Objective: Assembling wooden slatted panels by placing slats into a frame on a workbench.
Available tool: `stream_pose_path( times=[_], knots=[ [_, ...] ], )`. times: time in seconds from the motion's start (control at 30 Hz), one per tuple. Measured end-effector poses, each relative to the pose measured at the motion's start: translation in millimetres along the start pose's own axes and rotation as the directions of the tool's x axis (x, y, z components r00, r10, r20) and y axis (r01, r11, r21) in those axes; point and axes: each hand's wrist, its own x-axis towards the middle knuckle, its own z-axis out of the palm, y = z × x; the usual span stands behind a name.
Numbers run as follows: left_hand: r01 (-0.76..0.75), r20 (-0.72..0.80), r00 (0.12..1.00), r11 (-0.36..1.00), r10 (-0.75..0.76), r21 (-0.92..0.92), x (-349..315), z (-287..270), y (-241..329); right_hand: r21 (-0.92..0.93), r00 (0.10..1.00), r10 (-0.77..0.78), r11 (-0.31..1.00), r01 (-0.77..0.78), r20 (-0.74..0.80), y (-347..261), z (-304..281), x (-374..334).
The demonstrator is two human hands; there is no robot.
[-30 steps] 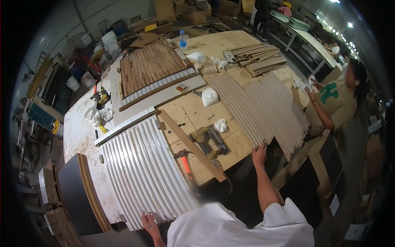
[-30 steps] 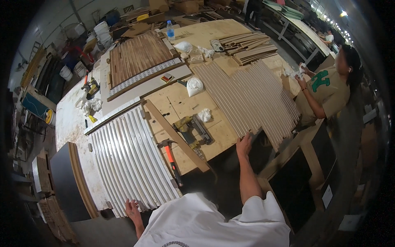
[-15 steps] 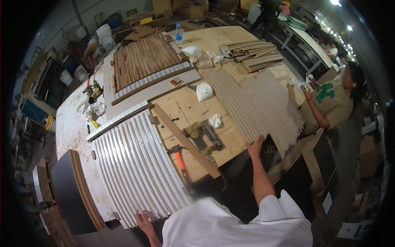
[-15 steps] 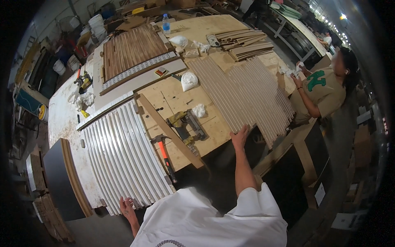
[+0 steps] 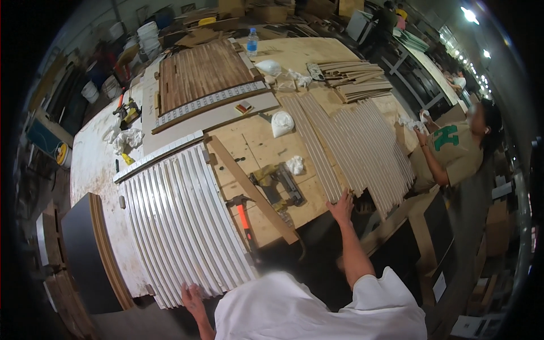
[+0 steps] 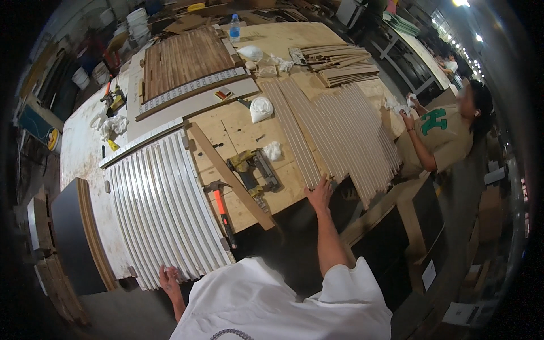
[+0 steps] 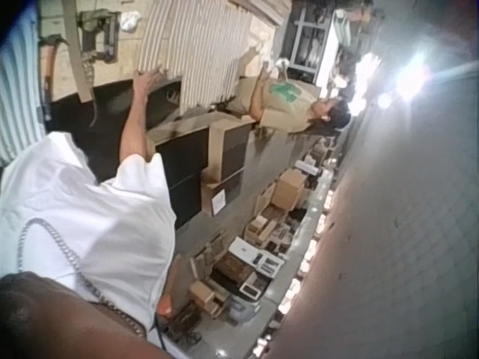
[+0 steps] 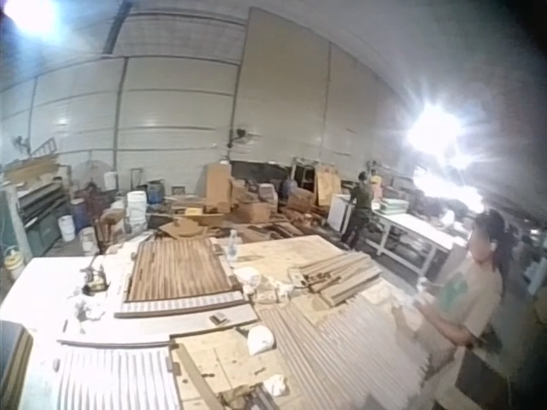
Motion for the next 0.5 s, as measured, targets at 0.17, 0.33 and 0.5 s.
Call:
stream_pose_path(
  times=[0.17, 0.33, 0.5],
  knots=[
    [-0.071, 0.004, 0.997, 0.997, 0.071, 0.033, 8.6, -8.5, 5.0, -0.097, 0.992, -0.123, 0.988, 0.123, 0.013, 11.4, -10.6, -20.0],
    [-0.082, 0.017, 0.996, 0.997, 0.082, -0.006, 7.4, -7.2, 1.4, -0.161, 0.994, 0.029, 0.987, -0.012, 0.106, 35.8, -18.1, -63.3],
    [-0.12, 0.192, 0.977, 0.983, 0.092, 0.138, 16.4, 24.2, 27.7, -0.09, 0.98, 0.027, 0.996, -0.009, 0.198, 27.7, -20.3, -35.9]
  ],
)
